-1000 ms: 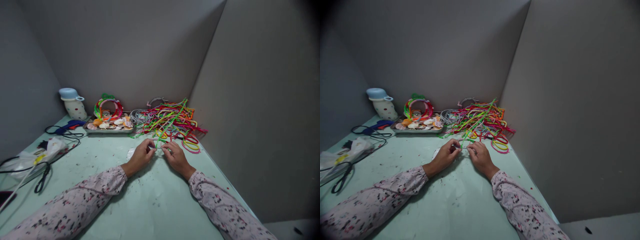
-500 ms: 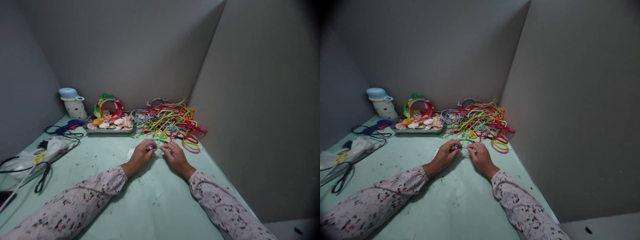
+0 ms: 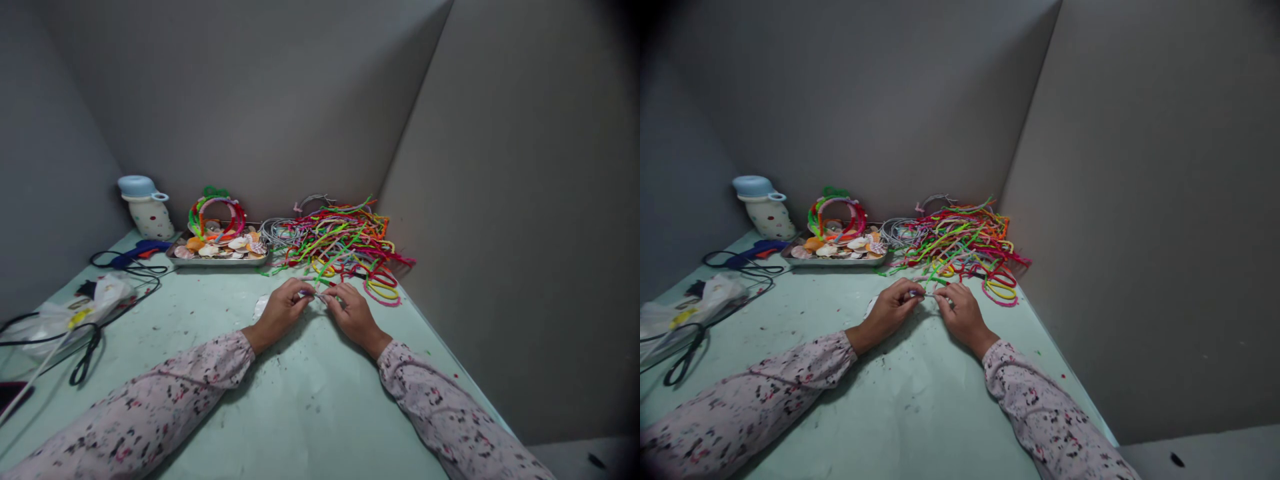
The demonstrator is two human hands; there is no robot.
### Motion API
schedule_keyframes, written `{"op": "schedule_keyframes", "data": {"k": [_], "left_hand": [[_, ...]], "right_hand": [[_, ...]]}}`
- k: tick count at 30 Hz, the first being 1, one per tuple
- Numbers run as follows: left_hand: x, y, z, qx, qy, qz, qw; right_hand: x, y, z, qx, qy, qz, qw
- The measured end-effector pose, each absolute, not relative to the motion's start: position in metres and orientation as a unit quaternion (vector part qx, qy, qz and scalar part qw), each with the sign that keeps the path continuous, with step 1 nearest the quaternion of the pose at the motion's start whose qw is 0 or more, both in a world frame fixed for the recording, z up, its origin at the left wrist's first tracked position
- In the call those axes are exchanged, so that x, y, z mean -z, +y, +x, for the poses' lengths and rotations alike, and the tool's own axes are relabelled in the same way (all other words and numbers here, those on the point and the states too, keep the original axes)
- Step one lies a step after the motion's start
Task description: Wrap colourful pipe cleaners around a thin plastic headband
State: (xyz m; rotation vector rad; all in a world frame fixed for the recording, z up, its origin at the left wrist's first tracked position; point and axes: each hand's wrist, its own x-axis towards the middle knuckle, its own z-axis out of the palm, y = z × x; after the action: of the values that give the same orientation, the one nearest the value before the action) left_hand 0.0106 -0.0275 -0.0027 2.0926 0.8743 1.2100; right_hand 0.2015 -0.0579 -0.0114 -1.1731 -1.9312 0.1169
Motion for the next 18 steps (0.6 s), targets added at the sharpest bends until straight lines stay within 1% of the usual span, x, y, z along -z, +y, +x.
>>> {"op": "schedule_keyframes", "data": {"k": [18], "left_hand": [[0.0023,-0.0274,0.0102,-0.452,0.337,0.771,0.298]], "right_hand": [[0.0119,-0.0578,0.2021,-0.043,-0.773,-0.465,0.43]]}}
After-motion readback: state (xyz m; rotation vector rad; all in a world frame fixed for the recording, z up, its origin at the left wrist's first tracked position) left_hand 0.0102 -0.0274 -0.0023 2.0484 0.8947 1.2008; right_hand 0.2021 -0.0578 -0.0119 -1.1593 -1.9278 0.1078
